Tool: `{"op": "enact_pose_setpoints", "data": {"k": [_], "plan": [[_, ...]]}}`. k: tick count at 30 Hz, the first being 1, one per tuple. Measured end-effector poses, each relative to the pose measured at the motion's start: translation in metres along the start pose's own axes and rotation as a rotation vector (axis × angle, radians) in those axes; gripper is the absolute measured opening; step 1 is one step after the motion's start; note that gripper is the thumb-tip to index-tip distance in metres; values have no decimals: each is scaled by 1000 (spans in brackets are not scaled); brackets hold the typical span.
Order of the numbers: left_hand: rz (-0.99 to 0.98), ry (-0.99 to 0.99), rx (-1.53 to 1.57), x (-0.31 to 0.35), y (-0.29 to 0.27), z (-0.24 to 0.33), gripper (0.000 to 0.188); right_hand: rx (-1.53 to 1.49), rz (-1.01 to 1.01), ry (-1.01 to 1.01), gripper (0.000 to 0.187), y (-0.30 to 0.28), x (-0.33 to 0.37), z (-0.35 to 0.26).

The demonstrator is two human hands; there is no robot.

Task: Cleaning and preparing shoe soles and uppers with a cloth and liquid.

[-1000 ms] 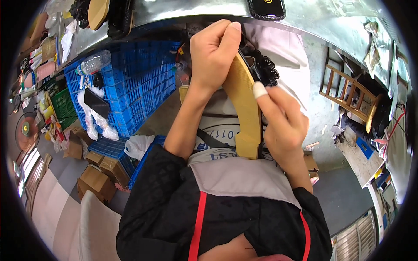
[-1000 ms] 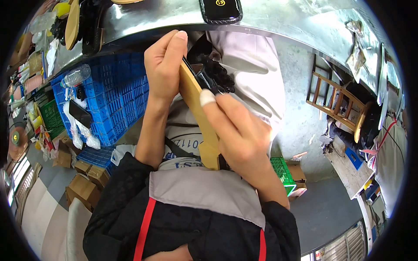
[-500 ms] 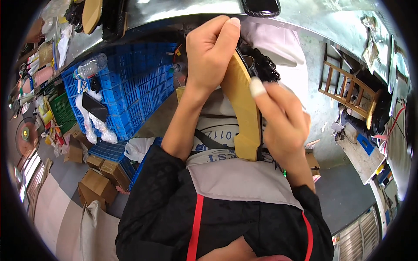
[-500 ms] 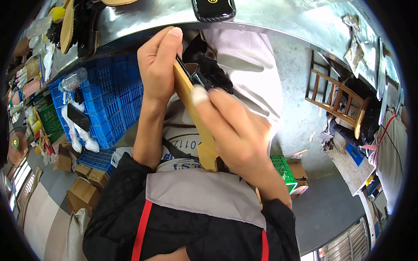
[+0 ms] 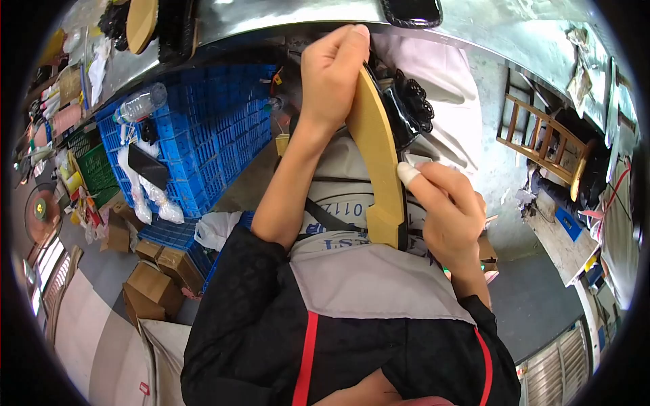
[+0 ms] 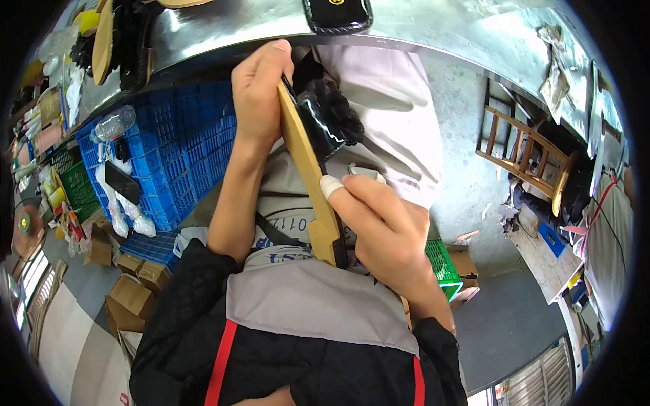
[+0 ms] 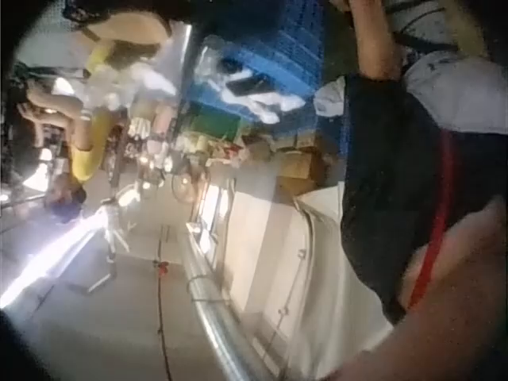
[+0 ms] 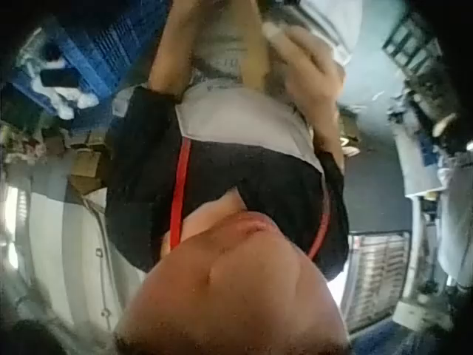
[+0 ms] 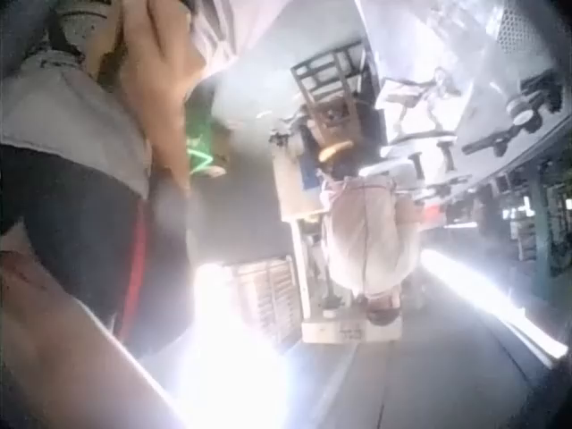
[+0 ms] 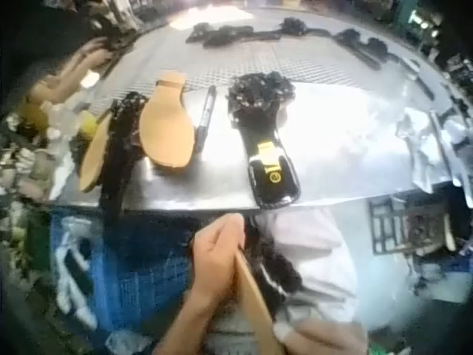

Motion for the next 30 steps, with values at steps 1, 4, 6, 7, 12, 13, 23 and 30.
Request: {"op": "enact_pose_setpoints", "data": {"k": [1, 4, 6, 7, 12, 13, 23, 30], "plan": [[12, 41, 31, -1, 0, 1, 38, -54, 20, -49, 39, -4, 4, -1], [-26, -75, 42, 1, 3, -2, 38, -33, 67, 52, 43, -15, 11, 2], [-28, -62, -15, -1, 5, -3, 38, -99, 80, 101, 39, -15, 13, 9], [-27, -69, -13, 0, 6, 0, 38, -97, 76, 106, 39, -16, 13, 9], [-24, -95, -154, 1, 8, 10, 37, -304, 45, 274, 27, -11, 8, 15], [-25, -84, -196, 2, 7, 14, 37, -362, 63, 309, 25, -9, 7, 19], [-66, -116, -123, -6, 10, 18, 38, -203, 277, 129, 29, -40, -24, 41], [-83, -232, 821, -7, 3, -26, 43, 487, 899, -147, 40, -144, -143, 67]]}}
Point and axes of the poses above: each hand's wrist, its own x-axis away from the middle knuckle, its own y-axis out of the palm, z = x × y, the point moved 2 cm from there along -x, towards the middle knuckle, and after that the axes turned 4 degrees about y, right-handed, at the moved point
